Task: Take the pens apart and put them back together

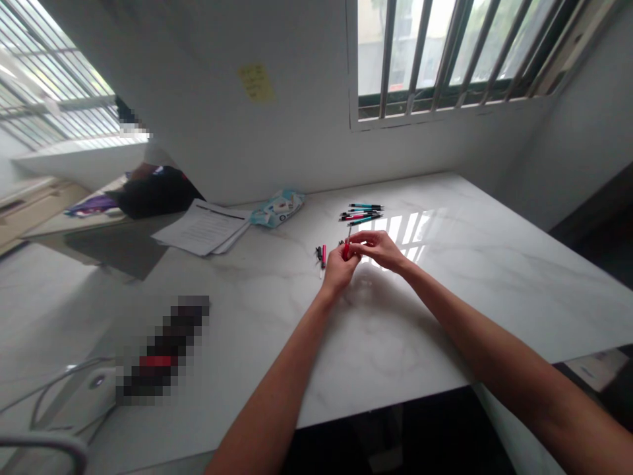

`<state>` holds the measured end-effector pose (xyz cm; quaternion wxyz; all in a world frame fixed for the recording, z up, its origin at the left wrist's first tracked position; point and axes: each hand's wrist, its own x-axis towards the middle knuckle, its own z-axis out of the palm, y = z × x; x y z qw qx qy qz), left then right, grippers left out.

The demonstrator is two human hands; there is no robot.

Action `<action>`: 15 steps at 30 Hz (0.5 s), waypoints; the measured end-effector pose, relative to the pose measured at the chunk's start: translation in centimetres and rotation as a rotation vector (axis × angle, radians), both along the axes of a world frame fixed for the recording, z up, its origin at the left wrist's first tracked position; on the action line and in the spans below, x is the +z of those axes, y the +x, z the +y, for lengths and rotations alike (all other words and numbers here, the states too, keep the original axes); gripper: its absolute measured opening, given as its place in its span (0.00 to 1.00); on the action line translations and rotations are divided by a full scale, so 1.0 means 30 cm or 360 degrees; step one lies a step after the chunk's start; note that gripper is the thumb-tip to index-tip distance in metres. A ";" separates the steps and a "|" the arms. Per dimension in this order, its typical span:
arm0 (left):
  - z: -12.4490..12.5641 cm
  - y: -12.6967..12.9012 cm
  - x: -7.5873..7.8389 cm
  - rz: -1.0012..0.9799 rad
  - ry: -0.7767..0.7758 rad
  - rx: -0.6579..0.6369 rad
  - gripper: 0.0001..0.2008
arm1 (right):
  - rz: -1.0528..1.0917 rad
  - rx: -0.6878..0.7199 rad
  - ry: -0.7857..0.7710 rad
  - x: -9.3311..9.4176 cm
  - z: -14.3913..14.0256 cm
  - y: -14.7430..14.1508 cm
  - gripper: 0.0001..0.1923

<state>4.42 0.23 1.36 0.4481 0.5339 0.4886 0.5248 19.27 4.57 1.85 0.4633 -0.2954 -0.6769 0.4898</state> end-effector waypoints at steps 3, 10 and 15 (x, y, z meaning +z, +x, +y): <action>-0.002 -0.002 0.010 0.0083 0.0061 -0.0013 0.14 | 0.0113 -0.0041 -0.0072 0.001 -0.002 -0.002 0.17; 0.000 0.001 0.009 0.0092 0.0054 -0.0071 0.14 | 0.0205 -0.0021 -0.0161 0.038 -0.019 0.003 0.19; 0.001 0.001 0.000 0.0114 0.0081 -0.0082 0.15 | 0.0280 -0.0040 -0.0260 0.035 -0.016 -0.006 0.18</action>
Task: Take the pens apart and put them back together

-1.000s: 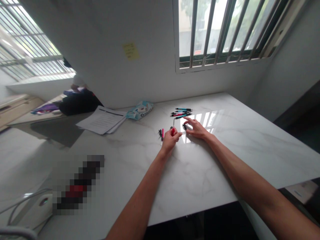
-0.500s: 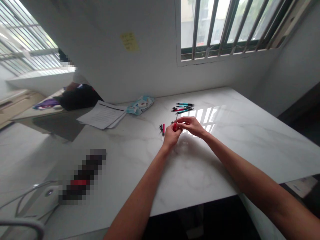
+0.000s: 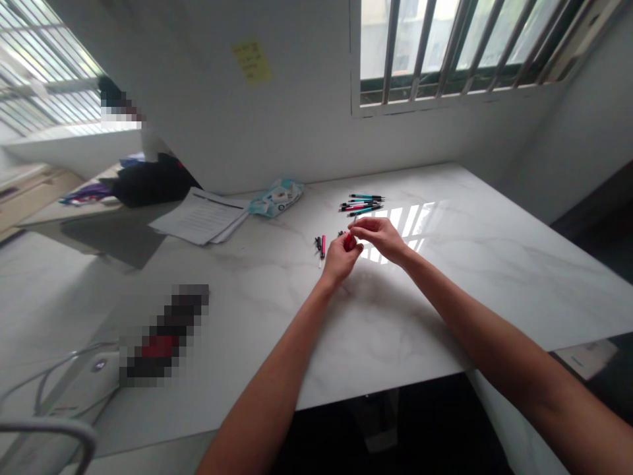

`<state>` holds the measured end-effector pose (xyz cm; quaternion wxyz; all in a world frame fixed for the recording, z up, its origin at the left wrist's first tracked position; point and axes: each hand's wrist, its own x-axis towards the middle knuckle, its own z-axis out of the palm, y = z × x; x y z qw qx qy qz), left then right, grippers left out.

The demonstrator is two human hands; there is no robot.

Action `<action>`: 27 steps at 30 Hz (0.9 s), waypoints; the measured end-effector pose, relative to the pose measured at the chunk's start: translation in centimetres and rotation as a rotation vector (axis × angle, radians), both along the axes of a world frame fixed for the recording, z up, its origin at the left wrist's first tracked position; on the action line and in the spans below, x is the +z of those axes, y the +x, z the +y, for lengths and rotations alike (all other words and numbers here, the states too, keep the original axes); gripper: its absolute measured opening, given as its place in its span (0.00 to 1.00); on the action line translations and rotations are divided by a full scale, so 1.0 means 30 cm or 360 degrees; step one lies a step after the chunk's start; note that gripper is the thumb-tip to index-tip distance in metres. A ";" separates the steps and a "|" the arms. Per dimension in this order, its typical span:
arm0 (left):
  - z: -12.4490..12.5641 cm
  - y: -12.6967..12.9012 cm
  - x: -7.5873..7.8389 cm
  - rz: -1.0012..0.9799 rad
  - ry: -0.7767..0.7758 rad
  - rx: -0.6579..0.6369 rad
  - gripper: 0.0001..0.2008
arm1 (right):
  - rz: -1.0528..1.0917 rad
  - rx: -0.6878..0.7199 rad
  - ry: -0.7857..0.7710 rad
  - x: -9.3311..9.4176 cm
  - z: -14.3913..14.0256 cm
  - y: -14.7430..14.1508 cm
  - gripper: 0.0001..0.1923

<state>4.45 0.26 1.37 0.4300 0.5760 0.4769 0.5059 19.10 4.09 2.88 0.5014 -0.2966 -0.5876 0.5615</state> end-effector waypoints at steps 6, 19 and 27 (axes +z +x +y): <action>0.005 -0.010 0.008 0.0080 0.0093 0.0229 0.15 | 0.0386 -0.0464 -0.0234 -0.028 0.061 0.040 0.20; 0.040 -0.053 0.009 -0.0166 0.0142 0.0394 0.18 | -0.0291 -0.0128 0.0248 -0.048 -0.007 -0.026 0.21; 0.055 -0.072 0.025 -0.0394 0.0049 0.0588 0.18 | -0.0563 -0.0433 0.0406 -0.033 0.017 0.027 0.17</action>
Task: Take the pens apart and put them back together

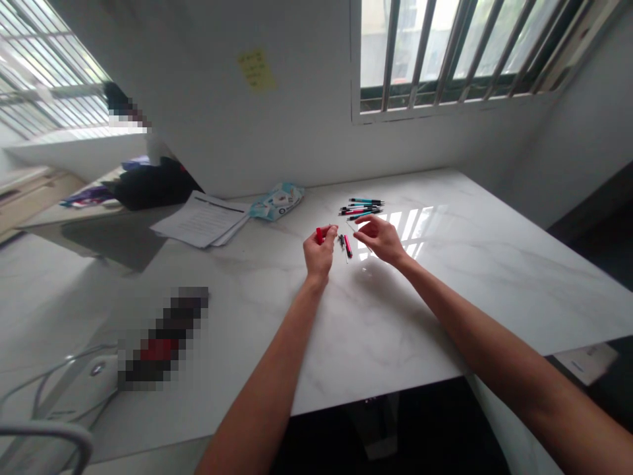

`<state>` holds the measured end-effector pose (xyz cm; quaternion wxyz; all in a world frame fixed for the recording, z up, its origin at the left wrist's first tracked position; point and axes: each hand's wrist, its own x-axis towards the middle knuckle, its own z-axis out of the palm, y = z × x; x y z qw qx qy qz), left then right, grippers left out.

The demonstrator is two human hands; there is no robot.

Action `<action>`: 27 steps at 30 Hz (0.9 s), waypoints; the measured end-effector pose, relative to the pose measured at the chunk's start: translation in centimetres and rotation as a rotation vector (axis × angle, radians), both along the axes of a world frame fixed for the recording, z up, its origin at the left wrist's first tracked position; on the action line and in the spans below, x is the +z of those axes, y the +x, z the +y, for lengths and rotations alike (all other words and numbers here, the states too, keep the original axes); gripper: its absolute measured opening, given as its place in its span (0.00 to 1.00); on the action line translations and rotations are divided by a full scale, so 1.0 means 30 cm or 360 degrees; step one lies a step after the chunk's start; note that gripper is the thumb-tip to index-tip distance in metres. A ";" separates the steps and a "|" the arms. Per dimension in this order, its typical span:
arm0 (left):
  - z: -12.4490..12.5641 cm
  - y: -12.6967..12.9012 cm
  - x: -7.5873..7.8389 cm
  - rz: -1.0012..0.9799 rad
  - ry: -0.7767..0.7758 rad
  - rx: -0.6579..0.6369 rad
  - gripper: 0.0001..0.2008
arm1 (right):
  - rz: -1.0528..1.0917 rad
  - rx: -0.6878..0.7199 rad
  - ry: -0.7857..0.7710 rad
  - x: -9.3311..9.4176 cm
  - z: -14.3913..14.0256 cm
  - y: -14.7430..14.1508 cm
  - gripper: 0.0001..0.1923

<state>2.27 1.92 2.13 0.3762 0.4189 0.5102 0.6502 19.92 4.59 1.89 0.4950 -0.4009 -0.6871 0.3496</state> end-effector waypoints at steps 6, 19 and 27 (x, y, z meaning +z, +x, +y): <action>-0.022 0.007 0.017 -0.0040 -0.0046 -0.0101 0.17 | -0.0493 -0.0545 -0.0099 -0.034 0.072 0.131 0.07; -0.025 0.012 0.015 0.0121 -0.0102 -0.0124 0.18 | -0.1051 -0.0477 -0.0077 -0.102 0.113 0.182 0.10; -0.028 0.015 0.013 0.0159 -0.0097 -0.0134 0.19 | -0.1080 -0.0287 -0.0109 -0.078 0.097 0.180 0.11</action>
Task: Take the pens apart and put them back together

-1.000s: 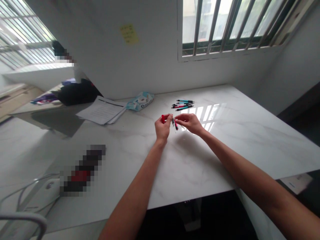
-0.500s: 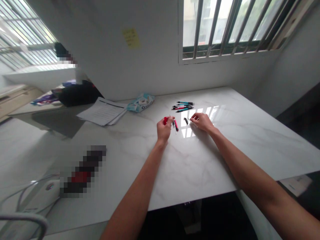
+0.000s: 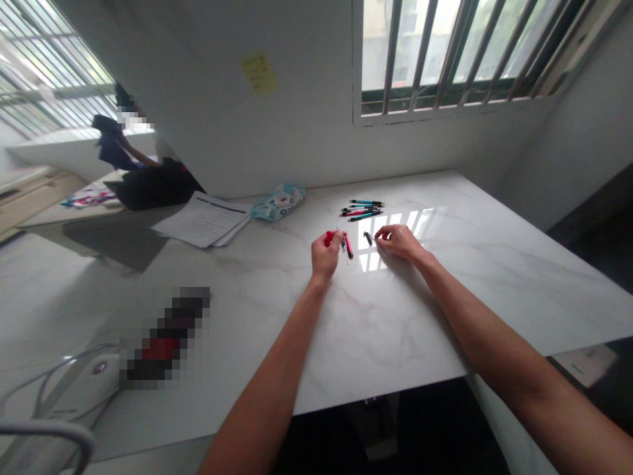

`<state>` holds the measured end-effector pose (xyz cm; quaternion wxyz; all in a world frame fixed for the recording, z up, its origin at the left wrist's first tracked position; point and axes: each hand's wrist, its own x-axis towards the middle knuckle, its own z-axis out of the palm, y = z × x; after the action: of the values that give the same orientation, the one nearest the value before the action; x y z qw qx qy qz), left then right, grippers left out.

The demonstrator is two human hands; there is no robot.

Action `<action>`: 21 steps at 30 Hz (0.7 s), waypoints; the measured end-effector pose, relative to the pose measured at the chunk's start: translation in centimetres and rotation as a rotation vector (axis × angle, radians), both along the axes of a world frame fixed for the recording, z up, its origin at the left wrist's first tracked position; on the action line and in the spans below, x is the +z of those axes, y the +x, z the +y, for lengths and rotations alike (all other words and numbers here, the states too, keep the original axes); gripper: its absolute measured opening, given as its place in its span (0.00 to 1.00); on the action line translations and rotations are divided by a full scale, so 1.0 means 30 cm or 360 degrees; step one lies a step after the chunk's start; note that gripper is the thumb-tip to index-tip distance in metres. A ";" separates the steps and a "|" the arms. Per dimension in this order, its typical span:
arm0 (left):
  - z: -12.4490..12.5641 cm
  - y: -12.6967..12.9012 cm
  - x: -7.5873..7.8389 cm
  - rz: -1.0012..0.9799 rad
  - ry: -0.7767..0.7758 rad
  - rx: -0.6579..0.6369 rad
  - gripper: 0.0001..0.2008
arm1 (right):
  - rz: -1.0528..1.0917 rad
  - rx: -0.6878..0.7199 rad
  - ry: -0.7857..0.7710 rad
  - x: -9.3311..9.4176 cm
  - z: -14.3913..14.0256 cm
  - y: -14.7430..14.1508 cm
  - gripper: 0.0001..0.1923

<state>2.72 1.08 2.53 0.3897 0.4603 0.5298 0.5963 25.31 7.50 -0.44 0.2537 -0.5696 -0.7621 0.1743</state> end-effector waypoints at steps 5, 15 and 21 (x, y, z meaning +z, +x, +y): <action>0.000 0.004 0.002 -0.0022 -0.0002 -0.0004 0.18 | 0.0020 0.0063 0.0023 -0.004 0.001 0.005 0.11; 0.003 0.008 -0.003 -0.0011 -0.0007 -0.0027 0.17 | -0.0012 0.0068 0.0050 -0.021 0.011 -0.002 0.11; 0.002 0.010 -0.006 -0.0022 -0.0005 -0.0064 0.16 | 0.0005 0.0074 0.0049 -0.018 0.003 -0.009 0.12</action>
<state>3.03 1.15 2.36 0.4059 0.4660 0.5188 0.5907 25.03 7.59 -0.99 0.2595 -0.5475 -0.7774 0.1692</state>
